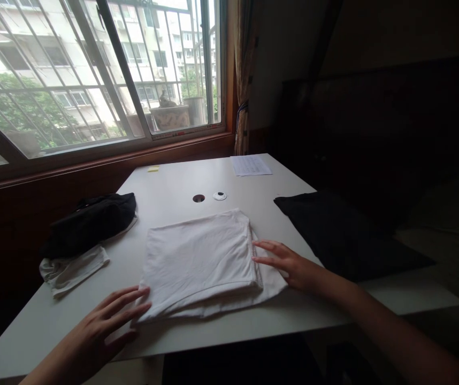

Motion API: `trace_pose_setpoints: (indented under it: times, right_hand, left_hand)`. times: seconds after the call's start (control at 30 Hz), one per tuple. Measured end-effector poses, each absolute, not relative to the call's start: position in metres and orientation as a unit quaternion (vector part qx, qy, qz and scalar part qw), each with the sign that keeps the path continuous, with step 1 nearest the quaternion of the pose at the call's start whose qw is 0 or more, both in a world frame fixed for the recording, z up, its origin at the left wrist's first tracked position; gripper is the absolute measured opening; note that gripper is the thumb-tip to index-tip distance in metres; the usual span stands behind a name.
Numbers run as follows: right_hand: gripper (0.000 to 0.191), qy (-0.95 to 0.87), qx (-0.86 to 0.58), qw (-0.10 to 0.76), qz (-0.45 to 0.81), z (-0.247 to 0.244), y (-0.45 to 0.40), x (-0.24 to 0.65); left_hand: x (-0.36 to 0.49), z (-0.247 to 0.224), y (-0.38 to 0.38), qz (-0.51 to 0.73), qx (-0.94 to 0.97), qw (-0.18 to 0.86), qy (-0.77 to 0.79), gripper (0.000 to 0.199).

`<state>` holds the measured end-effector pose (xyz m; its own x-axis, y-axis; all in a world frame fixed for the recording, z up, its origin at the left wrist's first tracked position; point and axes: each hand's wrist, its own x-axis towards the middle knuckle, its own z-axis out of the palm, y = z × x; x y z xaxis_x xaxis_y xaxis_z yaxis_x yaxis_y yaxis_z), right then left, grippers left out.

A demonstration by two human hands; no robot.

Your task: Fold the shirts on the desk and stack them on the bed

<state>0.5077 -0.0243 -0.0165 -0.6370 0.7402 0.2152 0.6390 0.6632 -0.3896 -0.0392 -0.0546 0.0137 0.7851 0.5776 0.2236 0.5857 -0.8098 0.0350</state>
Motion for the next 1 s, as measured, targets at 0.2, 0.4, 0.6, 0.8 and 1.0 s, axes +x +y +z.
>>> trace_pose_setpoints:
  times: [0.2,0.4,0.6,0.8,1.0]
  right_hand:
    - [0.047,-0.923,-0.316,0.205,0.077,-0.006,-0.035,0.485]
    - [0.028,-0.931,-0.282,0.229,0.036,-0.003,-0.035,0.475]
    - [0.049,-0.936,-0.286,0.203,0.014,0.004,-0.044,0.464]
    - [0.057,-0.942,-0.290,0.166,0.017,0.017,-0.054,0.458]
    - [0.060,-0.940,-0.310,0.122,-0.071,0.020,-0.056,0.455]
  left_hand:
    - [-0.036,0.010,-0.059,-0.125,-0.938,-0.001,-0.322,0.054]
    - [-0.036,0.012,-0.065,-0.112,-0.933,0.011,-0.341,0.066]
    - [-0.042,-0.001,-0.057,-0.121,-0.940,0.052,-0.315,0.058]
    - [-0.039,0.001,-0.052,-0.134,-0.939,0.092,-0.301,0.050]
    - [-0.032,0.005,-0.051,-0.189,-0.930,0.097,-0.299,0.036]
